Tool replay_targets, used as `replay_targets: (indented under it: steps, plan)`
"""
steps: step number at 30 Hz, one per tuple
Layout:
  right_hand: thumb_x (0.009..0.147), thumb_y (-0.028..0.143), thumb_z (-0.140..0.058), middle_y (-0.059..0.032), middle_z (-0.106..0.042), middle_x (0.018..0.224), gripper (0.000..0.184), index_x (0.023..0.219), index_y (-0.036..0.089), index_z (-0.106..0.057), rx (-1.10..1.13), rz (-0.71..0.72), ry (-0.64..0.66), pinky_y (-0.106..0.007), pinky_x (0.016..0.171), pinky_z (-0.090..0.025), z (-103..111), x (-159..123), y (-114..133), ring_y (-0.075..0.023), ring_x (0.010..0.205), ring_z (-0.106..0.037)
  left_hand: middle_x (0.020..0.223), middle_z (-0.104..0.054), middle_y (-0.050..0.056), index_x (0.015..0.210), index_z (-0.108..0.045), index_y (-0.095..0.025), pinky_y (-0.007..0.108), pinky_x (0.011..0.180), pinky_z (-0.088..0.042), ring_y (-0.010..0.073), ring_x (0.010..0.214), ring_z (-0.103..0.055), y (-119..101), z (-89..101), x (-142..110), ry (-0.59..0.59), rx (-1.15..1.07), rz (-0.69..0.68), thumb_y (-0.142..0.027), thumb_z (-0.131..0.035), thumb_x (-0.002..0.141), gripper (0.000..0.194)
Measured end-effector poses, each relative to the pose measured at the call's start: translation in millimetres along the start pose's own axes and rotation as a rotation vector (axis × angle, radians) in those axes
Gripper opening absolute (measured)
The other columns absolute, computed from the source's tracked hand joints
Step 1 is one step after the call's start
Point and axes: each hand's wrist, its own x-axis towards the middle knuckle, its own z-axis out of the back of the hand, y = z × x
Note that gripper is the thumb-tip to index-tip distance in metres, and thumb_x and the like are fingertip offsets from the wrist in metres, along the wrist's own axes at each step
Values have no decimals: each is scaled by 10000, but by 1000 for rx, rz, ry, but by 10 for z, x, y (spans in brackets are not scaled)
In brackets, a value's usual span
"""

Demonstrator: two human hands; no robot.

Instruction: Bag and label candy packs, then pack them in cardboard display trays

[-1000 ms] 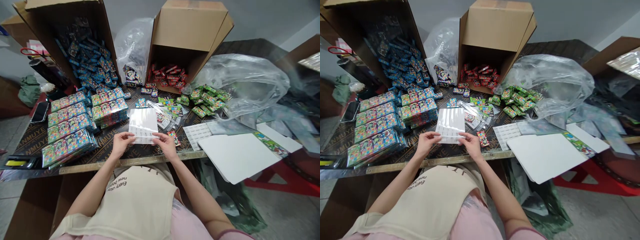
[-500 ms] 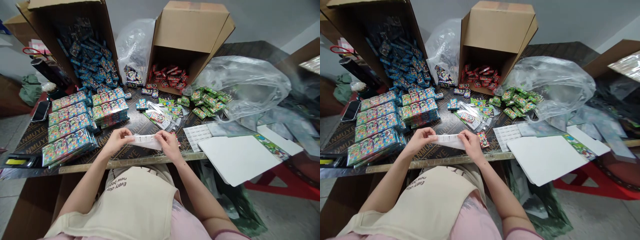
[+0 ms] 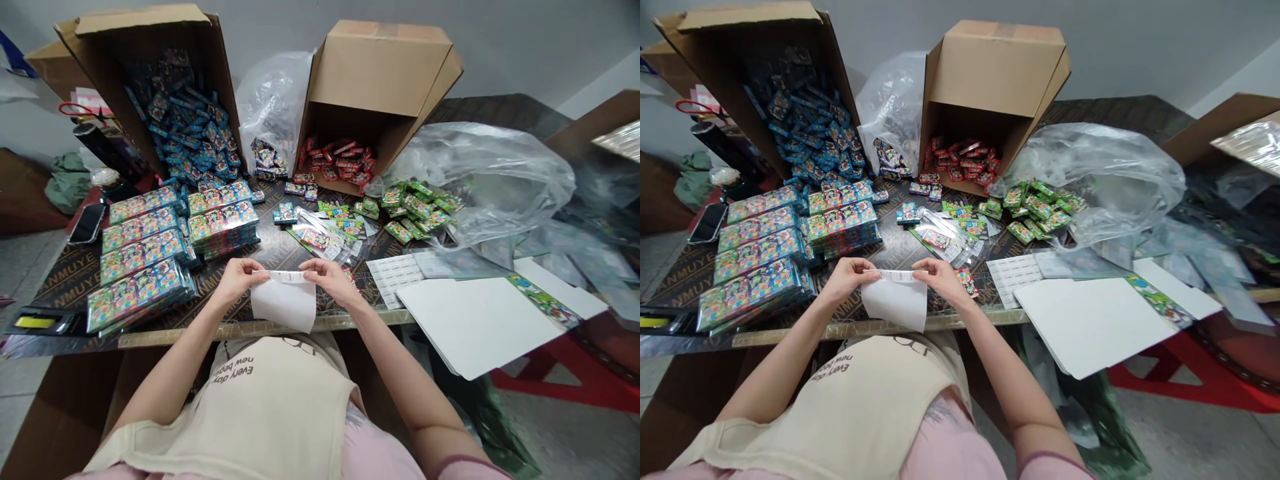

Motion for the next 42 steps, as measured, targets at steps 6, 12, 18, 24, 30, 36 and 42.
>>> replay_targets:
  steps: [6, 12, 18, 24, 30, 36, 42]
  plan:
    - [697, 347, -722, -12, -654, 654, 184, 679, 169, -677, -138, 174, -87, -254, 584, -430, -69, -27, 173, -136, 612, -564, 514, -608, 5, 602, -678, -122, 197, 452, -343, 85, 459, -483, -114, -36, -115, -24, -27, -43, -380, -837, 509, 317]
    - [776, 339, -640, -16, -660, 653, 186, 684, 184, -686, -200, 257, -214, -262, 562, -408, -156, -65, 251, -135, 584, -538, 492, -587, 5, 604, -686, -112, 188, 433, -307, 67, 436, -443, -149, 11, -132, -25, -72, -13, -399, -841, 515, 338]
    - [655, 283, -713, -10, -670, 716, 166, 770, 170, -674, -121, 181, -104, -255, 618, -453, -119, 67, 151, -145, 662, -590, 537, -634, 14, 590, -678, -122, 212, 485, -388, 100, 482, -516, -95, -26, -104, -74, -9, -52, -321, -842, 473, 283]
    - [685, 301, -677, -9, -648, 637, 141, 683, 160, -677, -140, 123, -127, -241, 549, -404, -105, 78, 107, -125, 580, -537, 530, -616, 4, 599, -679, -123, 206, 472, -356, 93, 473, -491, -41, -57, -87, -118, 23, -77, -326, -810, 514, 256]
    - [712, 303, -662, -13, -660, 679, 132, 699, 172, -678, -120, 171, -125, -249, 574, -421, -128, 53, 82, -137, 621, -558, 531, -614, 3, 592, -678, -123, 202, 473, -351, 89, 479, -484, -24, -58, -85, -116, -23, -60, -335, -803, 523, 256]
    - [779, 328, -653, -35, -698, 758, 146, 760, 198, -715, -167, 300, -183, -303, 686, -472, -137, 5, 69, -175, 714, -608, 519, -612, 7, 599, -682, -117, 198, 475, -338, 80, 470, -473, 41, -67, -61, -123, -110, -20, -400, -818, 516, 325]
    - [777, 307, -645, -25, -686, 800, 147, 859, 194, -690, -155, 281, -186, -282, 689, -476, -124, 13, 52, -162, 733, -614, 511, -618, 8, 590, -683, -120, 207, 470, -350, 90, 467, -481, 3, -65, -86, -119, -83, -17, -410, -820, 507, 332]
